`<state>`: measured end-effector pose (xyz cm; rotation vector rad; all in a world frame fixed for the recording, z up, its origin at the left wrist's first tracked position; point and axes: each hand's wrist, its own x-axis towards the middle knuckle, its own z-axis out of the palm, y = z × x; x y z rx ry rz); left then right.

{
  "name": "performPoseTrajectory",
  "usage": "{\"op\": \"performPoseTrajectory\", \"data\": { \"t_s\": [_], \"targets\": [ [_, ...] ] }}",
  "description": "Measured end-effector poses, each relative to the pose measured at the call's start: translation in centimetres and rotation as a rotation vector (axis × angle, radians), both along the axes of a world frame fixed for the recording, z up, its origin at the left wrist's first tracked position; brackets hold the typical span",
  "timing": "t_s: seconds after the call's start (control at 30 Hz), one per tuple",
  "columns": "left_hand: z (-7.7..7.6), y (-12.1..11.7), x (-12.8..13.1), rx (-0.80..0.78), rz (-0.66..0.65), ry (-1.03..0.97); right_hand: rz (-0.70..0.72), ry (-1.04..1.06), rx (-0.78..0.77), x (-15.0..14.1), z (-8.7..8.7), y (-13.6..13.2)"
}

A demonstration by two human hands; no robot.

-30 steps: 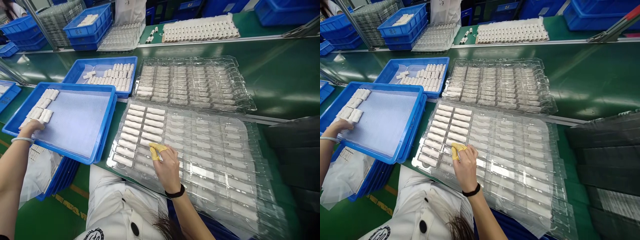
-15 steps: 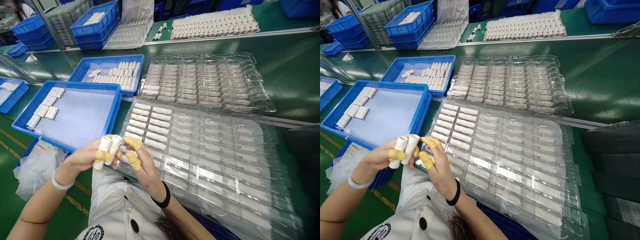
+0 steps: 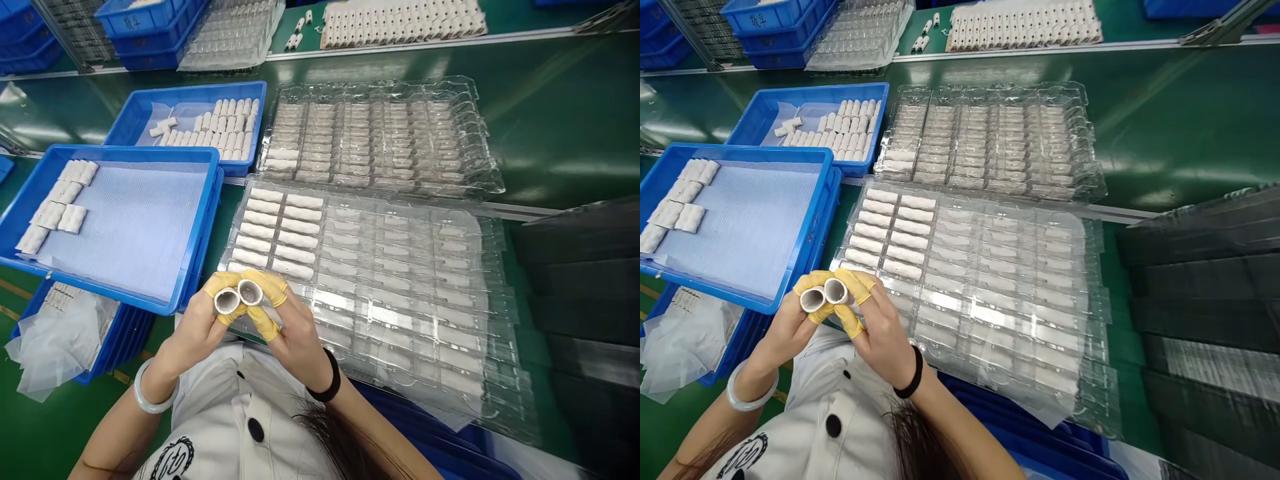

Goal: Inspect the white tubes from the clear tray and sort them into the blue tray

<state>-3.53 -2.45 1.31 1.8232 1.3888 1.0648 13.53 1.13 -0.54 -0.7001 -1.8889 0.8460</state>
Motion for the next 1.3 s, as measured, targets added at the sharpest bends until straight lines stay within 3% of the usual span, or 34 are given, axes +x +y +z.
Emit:
{"op": "performPoseTrajectory", "data": {
  "t_s": [0.3,0.5,0.6,0.77,0.87,1.0,1.17,1.3],
  "targets": [
    [0.1,-0.1,0.2,0.041,0.007,-0.013,0.055,-0.03,0.111,0.7,0.2,0.3],
    [0.2,-0.1,0.3,0.004,0.058,-0.006,0.078,-0.058,0.067,0.9,0.1,0.5],
    [0.4,0.0,0.1,-0.121,0.088,-0.047,0.104,-0.013,-0.129,0.8,-0.2,0.5],
    [1.2,-0.1,0.2,-0.395,0.158,-0.297,0.335,0.267,-0.831,0.4,0.4,0.0],
    [1.6,-0.2,0.5,-0.541,0.173,-0.515,0.432,0.442,-1.106,0.1,1.3,-0.2],
    [1.6,-0.2,1.0,-0.62,0.194,-0.674,0.479,0.574,-1.214,-0.1,2.0,0.0],
    [1.6,0.1,1.3,-0.532,0.29,-0.714,0.342,0.582,-1.196,-0.2,1.7,0.1],
    [1.5,0.4,1.2,-0.673,0.249,-0.873,0.333,0.65,-1.29,0.0,1.6,0.4]
  ]
}}
